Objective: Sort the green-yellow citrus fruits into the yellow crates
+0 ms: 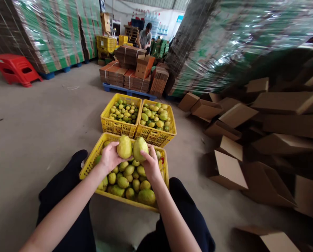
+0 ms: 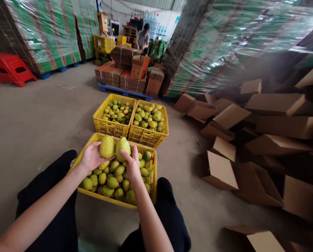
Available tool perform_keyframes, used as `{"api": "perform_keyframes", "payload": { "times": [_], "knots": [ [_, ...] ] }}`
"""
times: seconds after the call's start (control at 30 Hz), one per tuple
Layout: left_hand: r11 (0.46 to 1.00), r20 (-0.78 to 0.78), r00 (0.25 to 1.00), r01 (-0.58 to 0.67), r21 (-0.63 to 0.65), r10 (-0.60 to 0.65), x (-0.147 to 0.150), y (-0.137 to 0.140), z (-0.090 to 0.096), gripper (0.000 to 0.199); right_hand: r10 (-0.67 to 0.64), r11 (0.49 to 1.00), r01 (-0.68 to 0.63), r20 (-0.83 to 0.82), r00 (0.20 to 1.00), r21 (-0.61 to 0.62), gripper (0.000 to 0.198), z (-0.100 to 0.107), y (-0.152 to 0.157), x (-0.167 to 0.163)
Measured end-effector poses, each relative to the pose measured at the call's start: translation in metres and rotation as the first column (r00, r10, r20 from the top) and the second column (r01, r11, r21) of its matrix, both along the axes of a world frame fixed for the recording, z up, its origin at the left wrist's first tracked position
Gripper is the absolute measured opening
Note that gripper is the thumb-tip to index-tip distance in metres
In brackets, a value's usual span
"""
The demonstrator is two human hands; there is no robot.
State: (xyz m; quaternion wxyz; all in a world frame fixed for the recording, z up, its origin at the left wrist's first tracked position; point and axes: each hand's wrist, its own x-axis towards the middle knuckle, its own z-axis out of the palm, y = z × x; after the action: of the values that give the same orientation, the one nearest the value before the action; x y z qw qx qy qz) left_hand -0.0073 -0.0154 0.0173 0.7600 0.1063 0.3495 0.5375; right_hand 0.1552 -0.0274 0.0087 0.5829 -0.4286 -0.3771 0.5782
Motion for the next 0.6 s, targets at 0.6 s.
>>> {"api": "perform_keyframes", "payload": {
  "times": [0.6],
  "knots": [
    [0.983, 0.077, 0.994, -0.059, -0.175, 0.074, 0.007, 0.005, -0.01, 0.024, -0.102, 0.947, -0.028, -0.38, 0.919, -0.321, 0.024, 0.001, 0.011, 0.004]
  ]
}}
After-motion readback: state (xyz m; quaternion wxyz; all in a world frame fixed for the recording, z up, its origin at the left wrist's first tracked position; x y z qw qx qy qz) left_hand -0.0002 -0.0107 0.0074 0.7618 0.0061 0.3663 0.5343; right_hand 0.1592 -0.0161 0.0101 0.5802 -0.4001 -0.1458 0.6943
